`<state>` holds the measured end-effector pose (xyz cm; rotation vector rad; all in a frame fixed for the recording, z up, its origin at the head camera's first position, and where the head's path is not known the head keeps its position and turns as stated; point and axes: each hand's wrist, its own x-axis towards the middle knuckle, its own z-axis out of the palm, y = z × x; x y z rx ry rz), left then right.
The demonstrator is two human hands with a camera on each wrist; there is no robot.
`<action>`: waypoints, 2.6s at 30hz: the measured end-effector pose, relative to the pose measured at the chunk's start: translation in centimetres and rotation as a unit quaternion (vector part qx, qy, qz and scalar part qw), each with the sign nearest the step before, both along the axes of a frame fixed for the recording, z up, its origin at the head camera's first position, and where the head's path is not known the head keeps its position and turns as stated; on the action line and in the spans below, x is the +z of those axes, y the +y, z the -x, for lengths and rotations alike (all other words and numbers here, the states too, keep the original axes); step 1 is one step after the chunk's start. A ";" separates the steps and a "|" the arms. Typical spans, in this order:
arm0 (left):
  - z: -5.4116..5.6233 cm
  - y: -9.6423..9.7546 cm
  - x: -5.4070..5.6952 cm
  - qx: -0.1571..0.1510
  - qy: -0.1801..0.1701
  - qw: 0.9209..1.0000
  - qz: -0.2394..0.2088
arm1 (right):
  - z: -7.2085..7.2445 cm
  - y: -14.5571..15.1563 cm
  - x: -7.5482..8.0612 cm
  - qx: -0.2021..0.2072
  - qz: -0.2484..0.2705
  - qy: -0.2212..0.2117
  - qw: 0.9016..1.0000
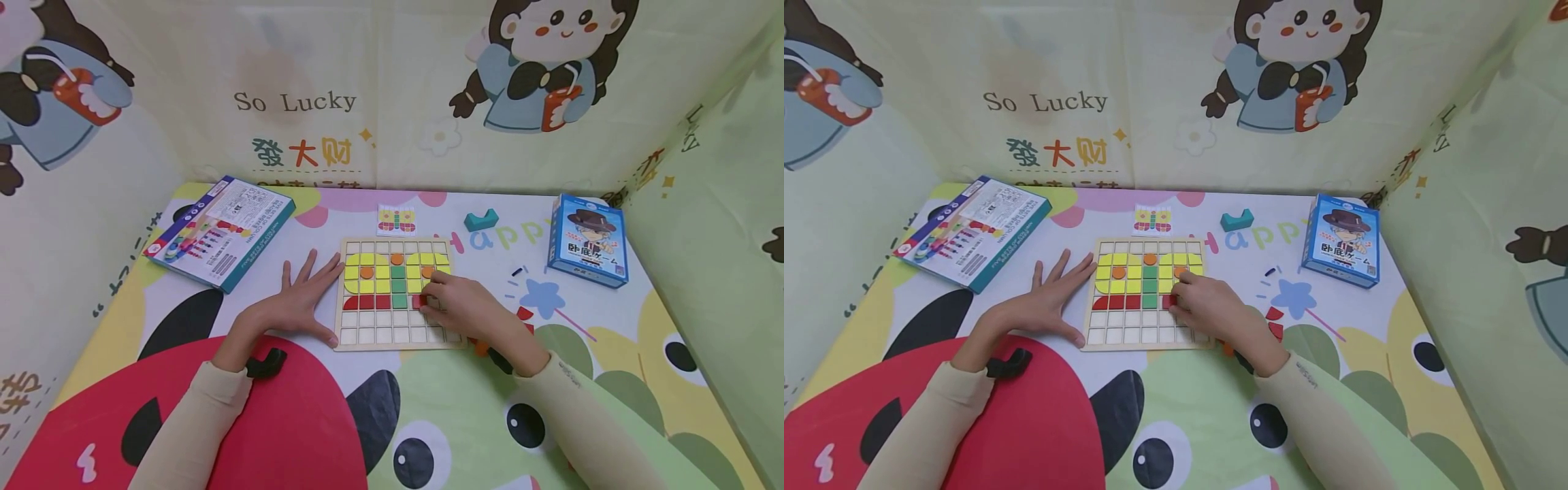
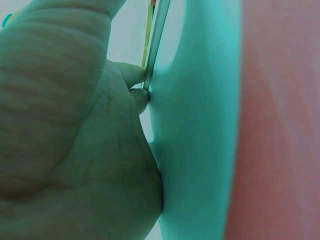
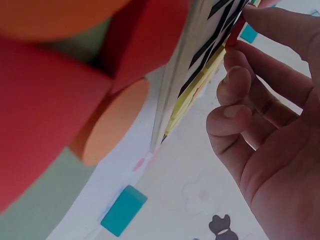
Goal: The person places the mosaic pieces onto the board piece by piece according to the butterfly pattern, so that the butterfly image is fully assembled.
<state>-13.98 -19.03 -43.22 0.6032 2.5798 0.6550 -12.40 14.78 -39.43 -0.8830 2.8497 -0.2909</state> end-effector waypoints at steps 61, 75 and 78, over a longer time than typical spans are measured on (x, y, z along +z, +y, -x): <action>-0.2 0.0 0.1 0.008 -0.010 1.000 0.007 | -6.7 13.9 -0.5 -0.050 0.040 -0.013 0.998; -0.1 0.1 0.2 0.006 -0.007 1.000 0.005 | -4.5 12.3 -0.1 -0.042 0.060 -0.023 0.997; -0.1 0.1 0.1 0.004 -0.006 1.000 0.009 | -3.3 11.5 -0.1 -0.036 0.072 -0.038 0.996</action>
